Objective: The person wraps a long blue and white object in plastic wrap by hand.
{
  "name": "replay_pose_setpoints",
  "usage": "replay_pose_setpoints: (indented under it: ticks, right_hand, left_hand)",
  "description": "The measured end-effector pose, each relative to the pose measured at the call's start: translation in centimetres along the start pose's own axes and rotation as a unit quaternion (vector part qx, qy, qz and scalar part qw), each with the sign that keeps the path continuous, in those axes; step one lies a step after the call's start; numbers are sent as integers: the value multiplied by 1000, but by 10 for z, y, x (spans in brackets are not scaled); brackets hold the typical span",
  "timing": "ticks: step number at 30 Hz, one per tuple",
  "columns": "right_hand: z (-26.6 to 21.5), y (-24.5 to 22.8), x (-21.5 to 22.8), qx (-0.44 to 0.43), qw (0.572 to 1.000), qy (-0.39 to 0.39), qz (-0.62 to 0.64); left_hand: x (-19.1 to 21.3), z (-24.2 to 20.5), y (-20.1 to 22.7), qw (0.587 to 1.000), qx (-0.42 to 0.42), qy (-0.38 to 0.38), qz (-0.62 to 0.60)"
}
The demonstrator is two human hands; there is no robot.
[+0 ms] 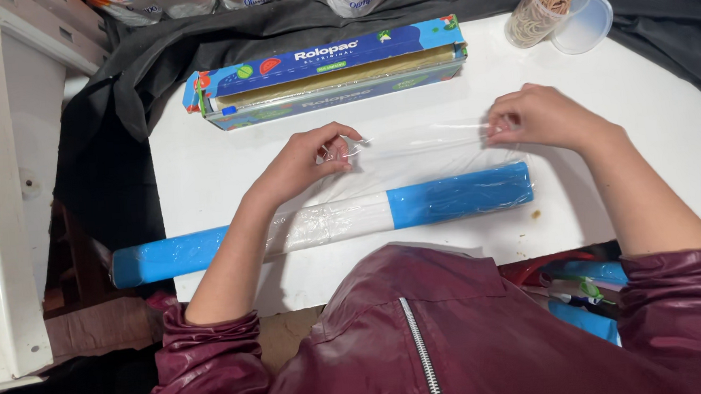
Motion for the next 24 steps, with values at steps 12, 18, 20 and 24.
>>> replay_pose_setpoints:
  ticks: [12, 18, 20, 24]
  right_hand:
    - [-101, 19, 31, -49, 958, 281, -6]
    - [-142, -9, 44, -110, 929, 321, 147]
    - [-156, -4, 25, -130, 913, 317, 220]
    - [-176, 6, -29, -172, 856, 272, 405]
  left_hand:
    - [16, -56, 17, 987, -56, 104, 107]
    - [-9, -99, 14, 970, -74, 212, 88]
    - [-26, -112, 11, 977, -44, 198, 63]
    - [-59, -139, -24, 981, 37, 183, -48]
Point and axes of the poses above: each hand's wrist, its own z-axis towards the middle knuckle, its own x-axis out of the back of the hand, y = z × x, the point moved 8 cm from there along z, towards the middle knuckle, and after that the axes turned 9 degrees about -z, right-handed, at the moved point
